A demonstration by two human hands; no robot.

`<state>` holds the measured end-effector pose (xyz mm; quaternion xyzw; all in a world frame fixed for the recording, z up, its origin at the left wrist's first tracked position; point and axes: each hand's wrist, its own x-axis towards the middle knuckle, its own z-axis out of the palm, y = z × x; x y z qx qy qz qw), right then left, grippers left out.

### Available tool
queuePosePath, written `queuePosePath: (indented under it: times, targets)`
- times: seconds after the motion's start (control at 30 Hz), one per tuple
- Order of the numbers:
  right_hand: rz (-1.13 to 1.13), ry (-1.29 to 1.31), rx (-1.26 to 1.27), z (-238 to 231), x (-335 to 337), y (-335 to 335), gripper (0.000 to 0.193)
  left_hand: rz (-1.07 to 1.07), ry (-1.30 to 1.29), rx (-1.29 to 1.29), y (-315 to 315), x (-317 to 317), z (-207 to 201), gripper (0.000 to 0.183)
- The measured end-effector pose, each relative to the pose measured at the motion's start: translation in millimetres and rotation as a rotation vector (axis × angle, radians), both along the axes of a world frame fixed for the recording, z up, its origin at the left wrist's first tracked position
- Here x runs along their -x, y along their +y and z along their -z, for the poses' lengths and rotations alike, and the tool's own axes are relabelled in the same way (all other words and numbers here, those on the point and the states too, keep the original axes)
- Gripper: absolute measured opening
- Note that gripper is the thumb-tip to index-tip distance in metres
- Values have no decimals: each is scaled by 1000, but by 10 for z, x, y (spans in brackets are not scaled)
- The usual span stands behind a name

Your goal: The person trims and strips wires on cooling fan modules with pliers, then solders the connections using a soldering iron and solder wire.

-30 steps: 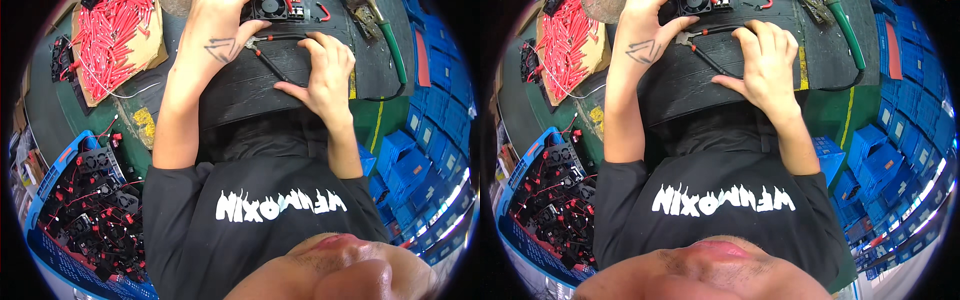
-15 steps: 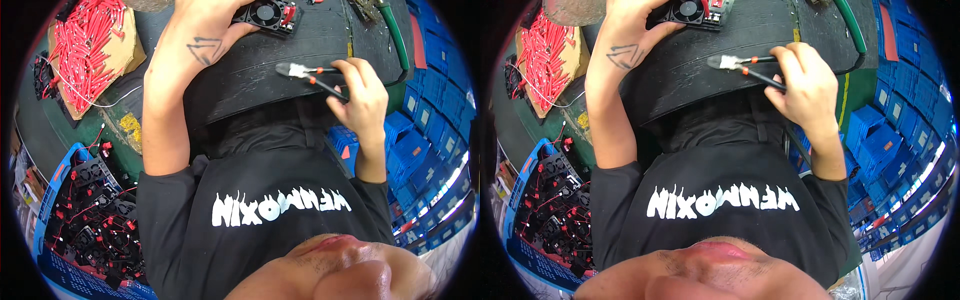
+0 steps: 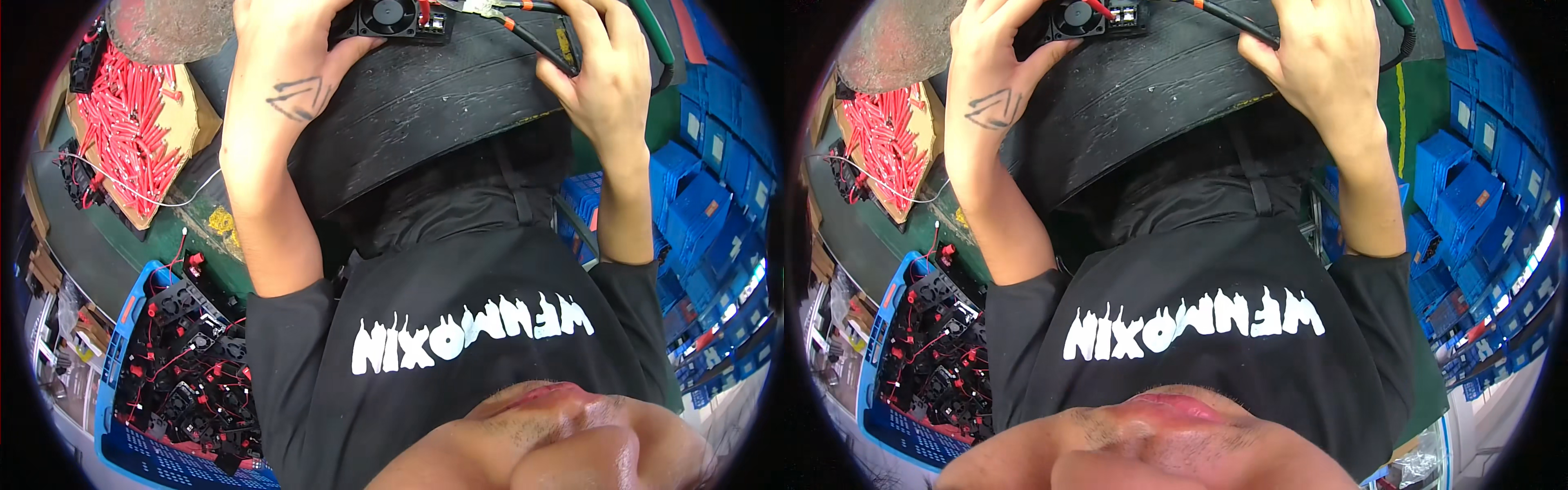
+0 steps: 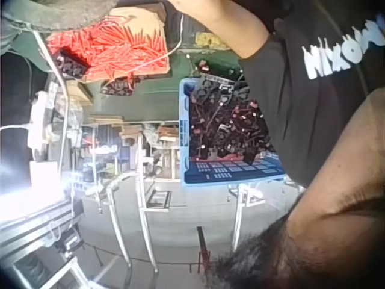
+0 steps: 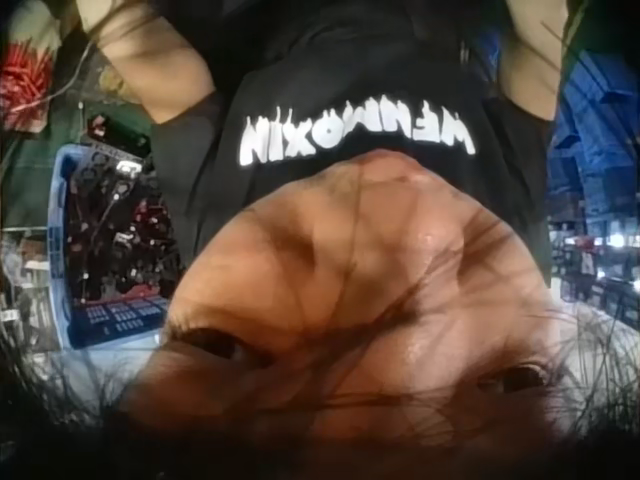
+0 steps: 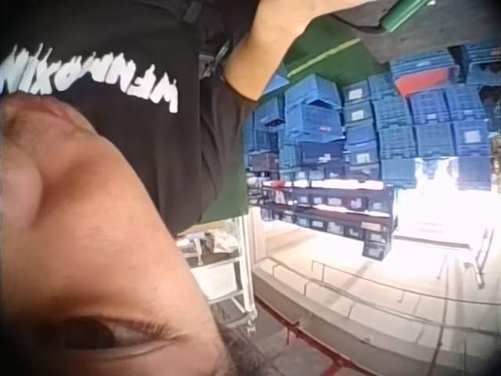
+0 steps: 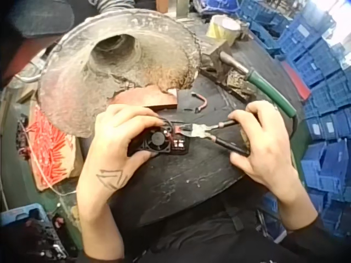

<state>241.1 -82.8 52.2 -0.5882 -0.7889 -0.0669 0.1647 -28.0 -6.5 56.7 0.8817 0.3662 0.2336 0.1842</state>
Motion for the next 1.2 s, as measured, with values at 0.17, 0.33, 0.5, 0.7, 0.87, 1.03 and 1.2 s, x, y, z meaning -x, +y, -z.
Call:
queuePosePath:
  times: [0.17, 0.33, 0.5, 0.7, 0.87, 1.03, 1.2]
  targets:
    - [3, 6, 2, 63, -5, 42, 60, 8, 17, -18, 22, 54, 111, 53]
    - [1, 61, 3, 100, 25, 61, 54, 16, -12, -52, 36, 67, 168, 54]
    - [-29, 27, 21, 64, -10, 80, 53, 19, -85, -39, 34, 67, 196, 54]
    - [-60, -23, 25, 18, -27, 115, 51, 26, -48, -51, 47, 58, 211, 54]
    - [-31, 7, 1, 88, -33, 104, 50, 38, -145, -30, 66, 26, 287, 53]
    - [-40, 28, -9, 80, 38, 112, 48, 0, -77, -113, 18, 62, 160, 54]
    - [-10, -3, 50, 108, -15, 60, 48, 7, -77, -110, 33, 9, 239, 53]
